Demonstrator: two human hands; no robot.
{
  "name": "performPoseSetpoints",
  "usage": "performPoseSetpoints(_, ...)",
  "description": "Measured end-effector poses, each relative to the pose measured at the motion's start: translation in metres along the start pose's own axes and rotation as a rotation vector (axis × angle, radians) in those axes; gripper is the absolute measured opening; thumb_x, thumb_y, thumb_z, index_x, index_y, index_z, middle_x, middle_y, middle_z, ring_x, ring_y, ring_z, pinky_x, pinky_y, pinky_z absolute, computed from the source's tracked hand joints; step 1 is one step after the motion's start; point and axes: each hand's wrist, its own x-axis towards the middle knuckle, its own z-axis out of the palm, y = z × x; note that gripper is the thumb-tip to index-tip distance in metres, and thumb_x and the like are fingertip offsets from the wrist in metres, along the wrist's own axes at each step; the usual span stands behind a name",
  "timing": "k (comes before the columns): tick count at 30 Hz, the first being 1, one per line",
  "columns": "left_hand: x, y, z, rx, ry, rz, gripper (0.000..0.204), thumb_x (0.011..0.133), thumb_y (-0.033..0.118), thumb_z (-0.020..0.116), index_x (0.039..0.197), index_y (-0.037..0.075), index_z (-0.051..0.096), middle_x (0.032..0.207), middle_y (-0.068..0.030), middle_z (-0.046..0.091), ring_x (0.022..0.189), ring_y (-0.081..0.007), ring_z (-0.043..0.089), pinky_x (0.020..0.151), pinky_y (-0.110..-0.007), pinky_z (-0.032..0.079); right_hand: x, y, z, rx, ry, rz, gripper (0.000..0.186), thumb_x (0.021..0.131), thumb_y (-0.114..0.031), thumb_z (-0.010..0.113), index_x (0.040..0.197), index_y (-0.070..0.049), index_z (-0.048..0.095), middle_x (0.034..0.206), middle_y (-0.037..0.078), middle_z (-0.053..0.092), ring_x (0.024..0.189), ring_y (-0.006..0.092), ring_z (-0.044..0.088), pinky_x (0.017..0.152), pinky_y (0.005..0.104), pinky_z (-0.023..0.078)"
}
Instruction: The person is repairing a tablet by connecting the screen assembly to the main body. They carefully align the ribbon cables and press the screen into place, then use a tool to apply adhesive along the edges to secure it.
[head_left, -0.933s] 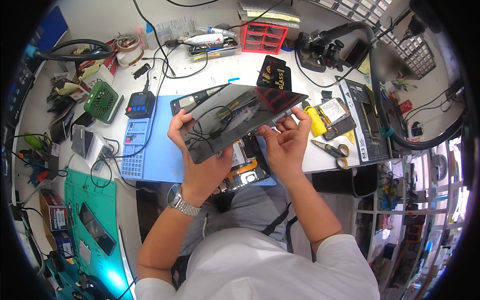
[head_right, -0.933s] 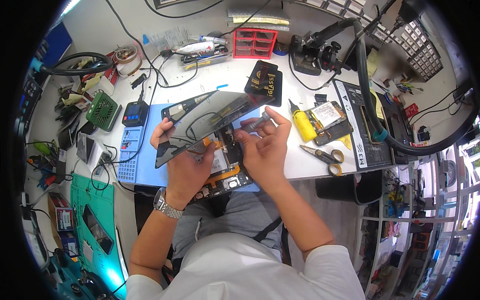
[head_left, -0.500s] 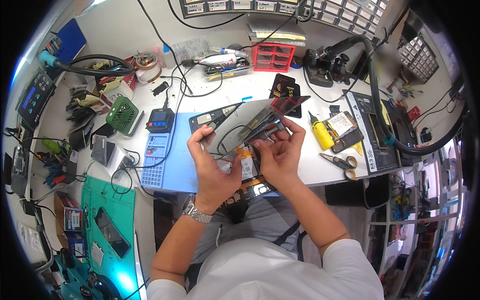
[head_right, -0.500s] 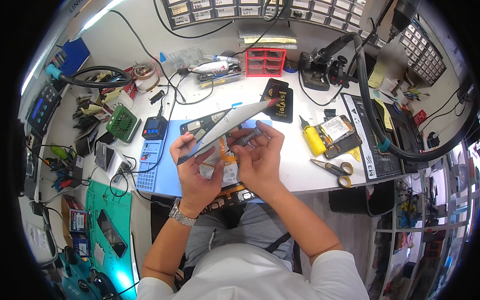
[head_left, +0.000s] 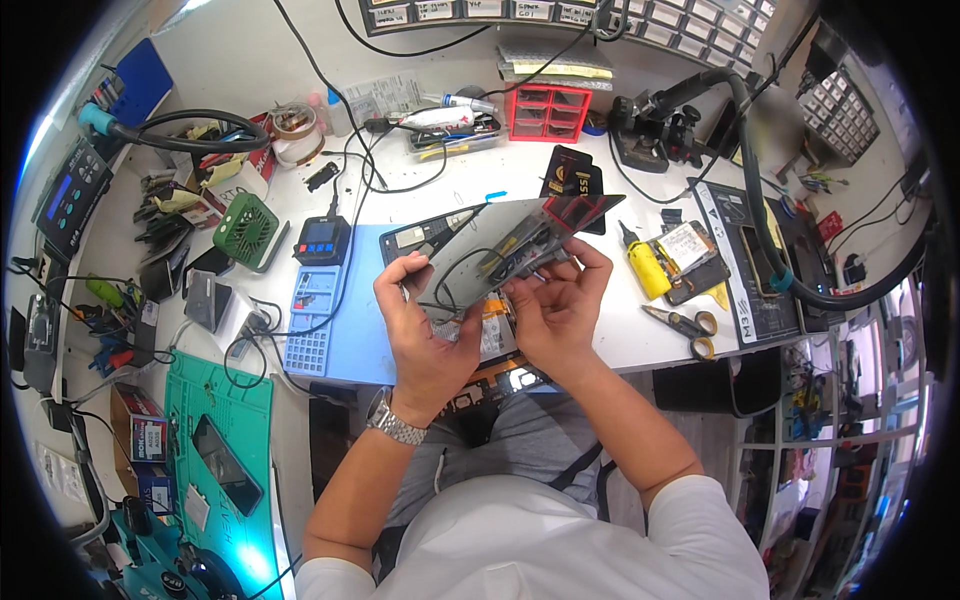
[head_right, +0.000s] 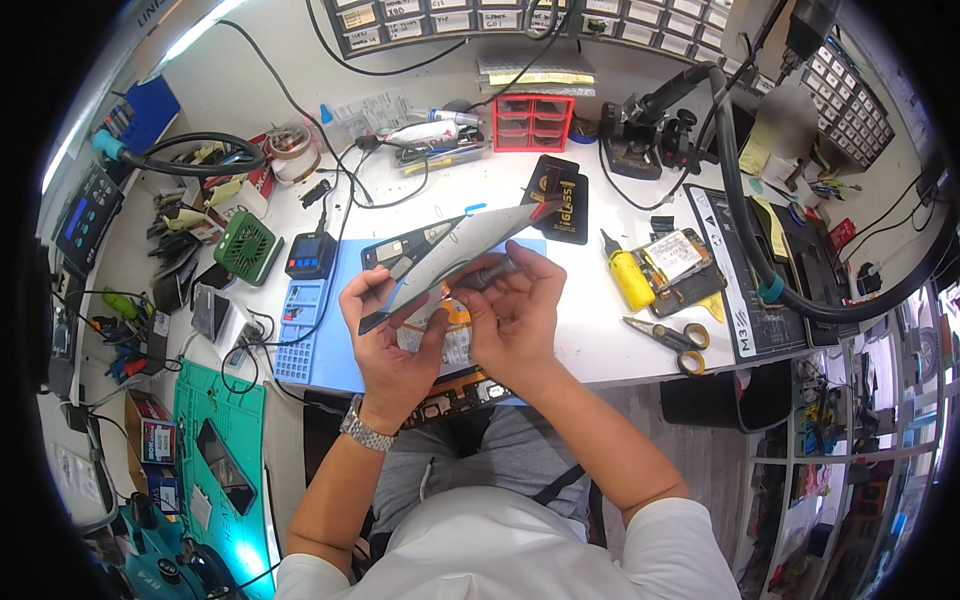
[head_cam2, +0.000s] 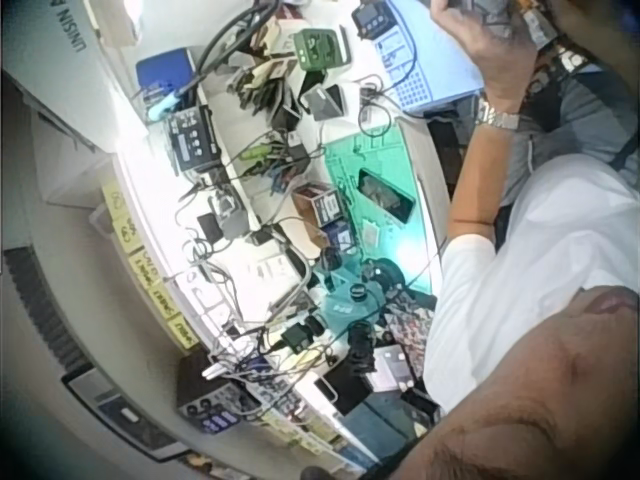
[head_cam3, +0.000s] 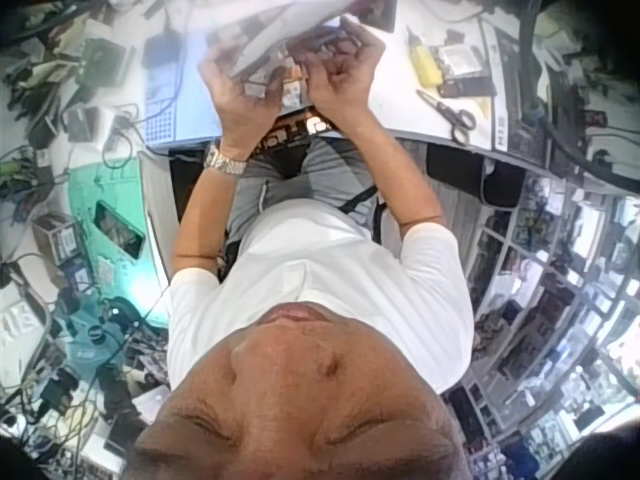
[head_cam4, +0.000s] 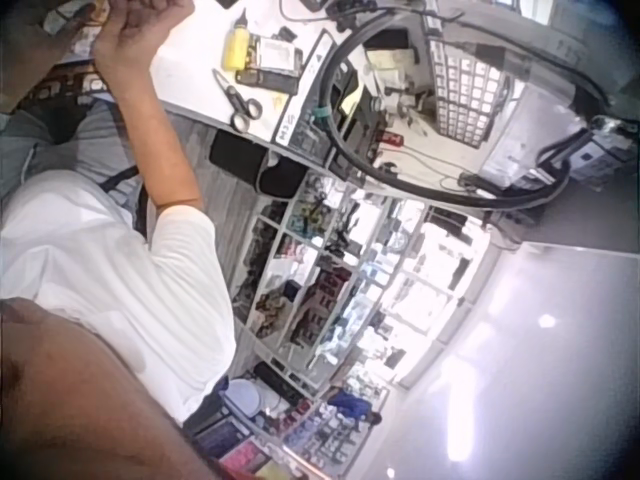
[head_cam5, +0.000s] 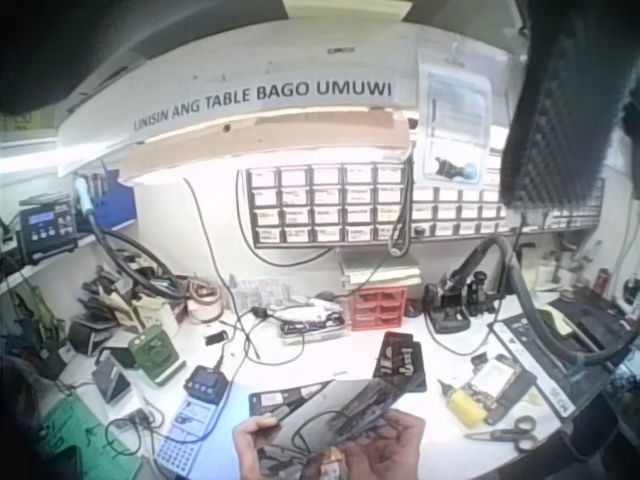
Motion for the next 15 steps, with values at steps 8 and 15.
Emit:
performPoseSetpoints(8,0.0042,0.0083,-0.0055,0.048,-0.086,0.031,0.067,0.087,-0.019,0.078,0.144,-0.009,0.043,0.143,-0.0128,0.045,0.132,-0.0264,0.067,0.111,-0.038,0.063,-0.0003,-0.0008,0.0028,-0.004,0.024,0.026,0.068,0.098,0.021,0.057,0.152,0.002,0.019,0.136,0.03,0.055,0.122,0.0329,0.072,0.102,0.0374,0.064)
performPoseSetpoints(15,0.0019,0.0044,-0.0064,0.118,-0.069,0.032,0.064,0.088,-0.018,0.078,0.142,-0.01,0.046,0.142,-0.0112,0.046,0.133,-0.0244,0.066,0.112,-0.034,0.062,0.0013,-0.0021,0.0044,-0.044,0.02,0.033,0.066,0.098,0.02,0.059,0.149,0.003,0.02,0.132,0.029,0.058,0.116,0.0316,0.075,0.094,0.0328,0.066)
